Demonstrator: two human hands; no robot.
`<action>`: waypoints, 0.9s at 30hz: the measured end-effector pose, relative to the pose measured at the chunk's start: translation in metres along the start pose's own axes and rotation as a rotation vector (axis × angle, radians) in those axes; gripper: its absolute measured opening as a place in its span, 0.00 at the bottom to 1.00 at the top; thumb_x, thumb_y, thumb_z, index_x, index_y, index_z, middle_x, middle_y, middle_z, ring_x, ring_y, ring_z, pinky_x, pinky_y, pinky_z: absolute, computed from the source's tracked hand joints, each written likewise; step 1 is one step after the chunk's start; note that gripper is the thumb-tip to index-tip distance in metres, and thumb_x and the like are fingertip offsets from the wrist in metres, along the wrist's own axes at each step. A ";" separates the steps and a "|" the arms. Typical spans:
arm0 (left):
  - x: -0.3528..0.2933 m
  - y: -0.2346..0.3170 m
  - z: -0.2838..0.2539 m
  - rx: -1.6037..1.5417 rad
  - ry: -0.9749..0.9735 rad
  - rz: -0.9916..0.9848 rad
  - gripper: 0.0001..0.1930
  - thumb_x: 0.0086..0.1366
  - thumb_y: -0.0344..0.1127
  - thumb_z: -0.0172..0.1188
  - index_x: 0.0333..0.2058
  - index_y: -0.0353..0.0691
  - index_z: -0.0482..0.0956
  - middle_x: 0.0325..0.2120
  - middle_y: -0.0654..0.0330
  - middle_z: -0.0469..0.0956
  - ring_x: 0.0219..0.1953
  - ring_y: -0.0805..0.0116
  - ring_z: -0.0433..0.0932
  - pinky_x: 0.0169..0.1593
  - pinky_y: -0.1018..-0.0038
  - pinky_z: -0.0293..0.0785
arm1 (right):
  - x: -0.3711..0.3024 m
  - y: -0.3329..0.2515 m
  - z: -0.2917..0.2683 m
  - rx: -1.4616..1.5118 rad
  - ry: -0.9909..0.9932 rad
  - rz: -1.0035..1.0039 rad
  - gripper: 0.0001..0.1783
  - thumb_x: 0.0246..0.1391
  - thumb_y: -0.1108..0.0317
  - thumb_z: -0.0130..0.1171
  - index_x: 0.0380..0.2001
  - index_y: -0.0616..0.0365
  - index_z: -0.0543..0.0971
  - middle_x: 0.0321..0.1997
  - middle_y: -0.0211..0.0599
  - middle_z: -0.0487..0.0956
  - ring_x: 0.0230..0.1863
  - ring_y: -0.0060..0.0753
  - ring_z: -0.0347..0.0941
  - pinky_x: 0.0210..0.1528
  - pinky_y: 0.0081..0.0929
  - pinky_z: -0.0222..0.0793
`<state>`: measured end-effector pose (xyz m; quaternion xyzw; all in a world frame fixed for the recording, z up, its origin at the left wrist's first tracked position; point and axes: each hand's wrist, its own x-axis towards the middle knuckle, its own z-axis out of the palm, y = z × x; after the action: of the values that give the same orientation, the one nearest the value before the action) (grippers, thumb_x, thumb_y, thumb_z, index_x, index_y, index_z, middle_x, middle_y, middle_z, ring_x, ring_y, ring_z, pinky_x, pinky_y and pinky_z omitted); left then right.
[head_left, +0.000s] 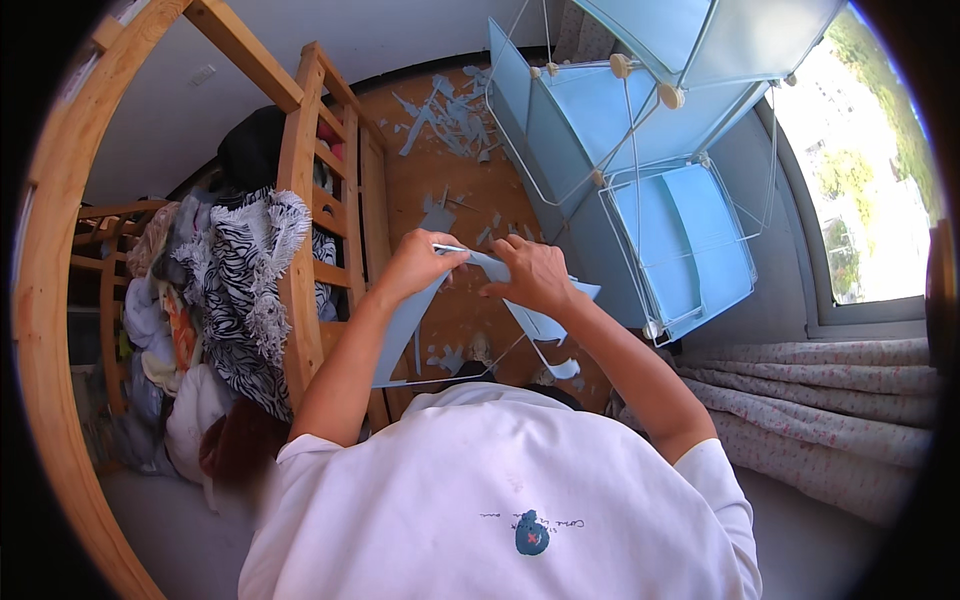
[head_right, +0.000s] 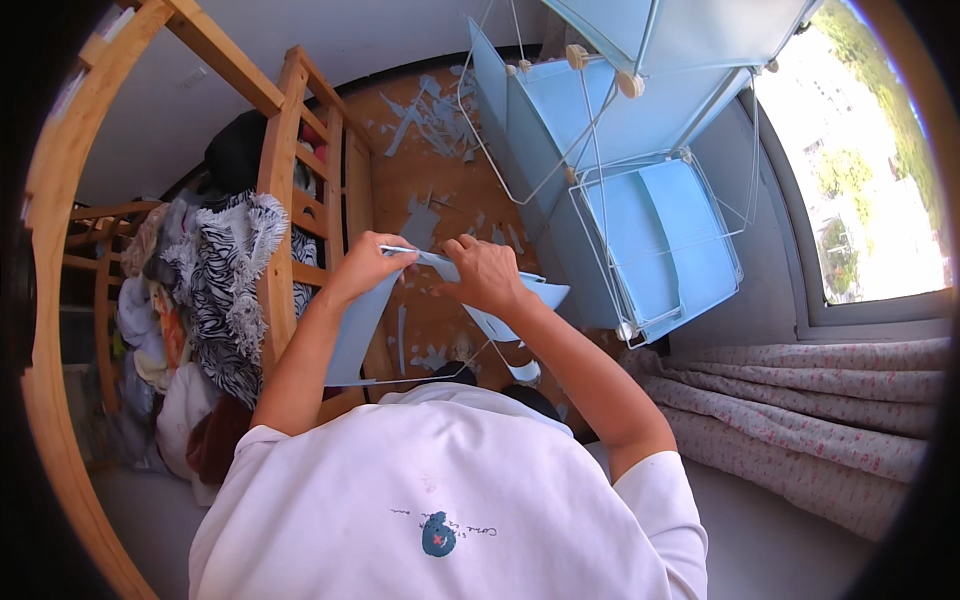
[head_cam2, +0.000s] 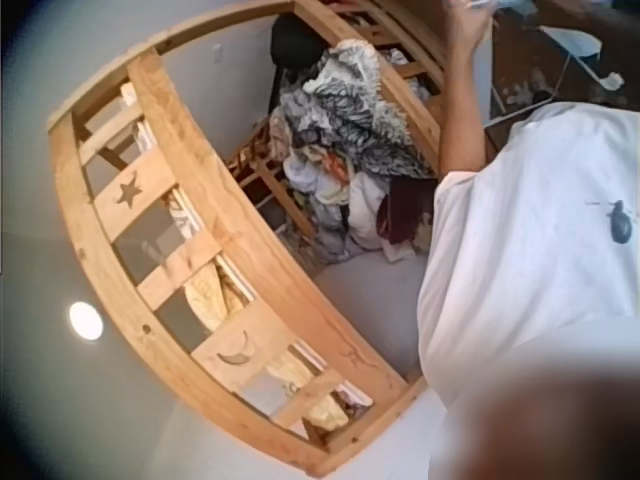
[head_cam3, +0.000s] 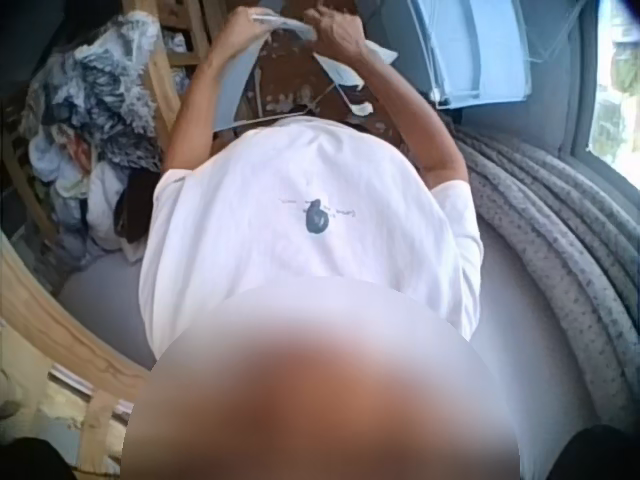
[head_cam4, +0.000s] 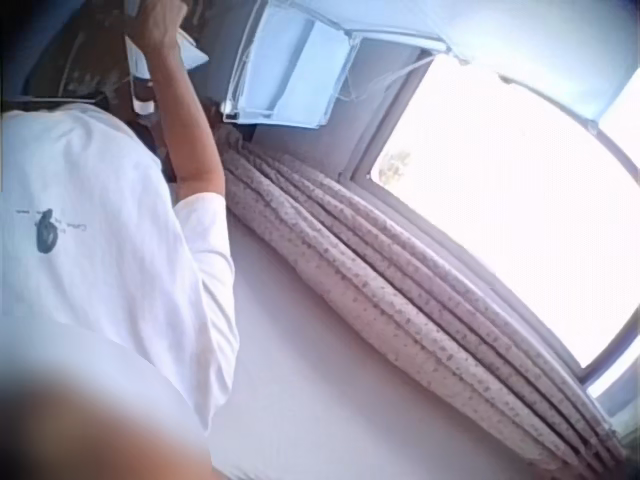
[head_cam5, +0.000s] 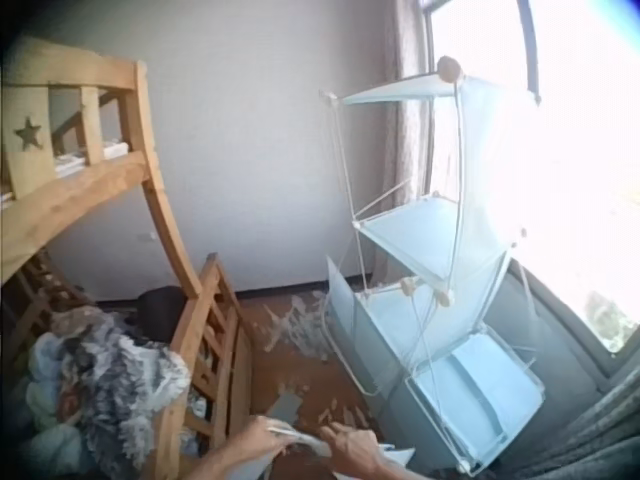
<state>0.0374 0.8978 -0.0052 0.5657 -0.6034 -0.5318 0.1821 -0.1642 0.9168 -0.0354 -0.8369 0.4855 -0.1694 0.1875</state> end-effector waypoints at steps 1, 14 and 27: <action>0.003 0.005 0.000 0.032 -0.007 -0.009 0.08 0.55 0.31 0.59 0.31 0.32 0.79 0.20 0.59 0.78 0.21 0.76 0.74 0.27 0.79 0.69 | -0.002 0.001 0.009 -0.043 0.082 -0.018 0.25 0.36 0.54 0.66 0.38 0.54 0.75 0.30 0.36 0.75 0.29 0.44 0.74 0.29 0.35 0.68; 0.009 0.024 0.019 0.828 0.933 0.660 0.17 0.50 0.35 0.65 0.36 0.35 0.74 0.27 0.59 0.76 0.28 0.61 0.75 0.34 0.69 0.71 | 0.015 0.032 0.004 0.390 -0.164 0.121 0.10 0.48 0.69 0.55 0.34 0.60 0.79 0.25 0.47 0.78 0.28 0.45 0.74 0.33 0.34 0.67; 0.051 -0.018 0.073 -1.105 0.111 0.011 0.14 0.65 0.44 0.48 0.40 0.40 0.74 0.34 0.64 0.74 0.32 0.74 0.73 0.40 0.74 0.70 | 0.013 0.035 0.022 1.161 0.025 0.337 0.13 0.60 0.62 0.47 0.40 0.58 0.74 0.25 0.23 0.73 0.24 0.12 0.65 0.27 0.16 0.64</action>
<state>-0.0289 0.8891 -0.0666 0.4102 -0.2270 -0.7377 0.4859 -0.1740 0.8927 -0.0704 -0.5071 0.4419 -0.3846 0.6321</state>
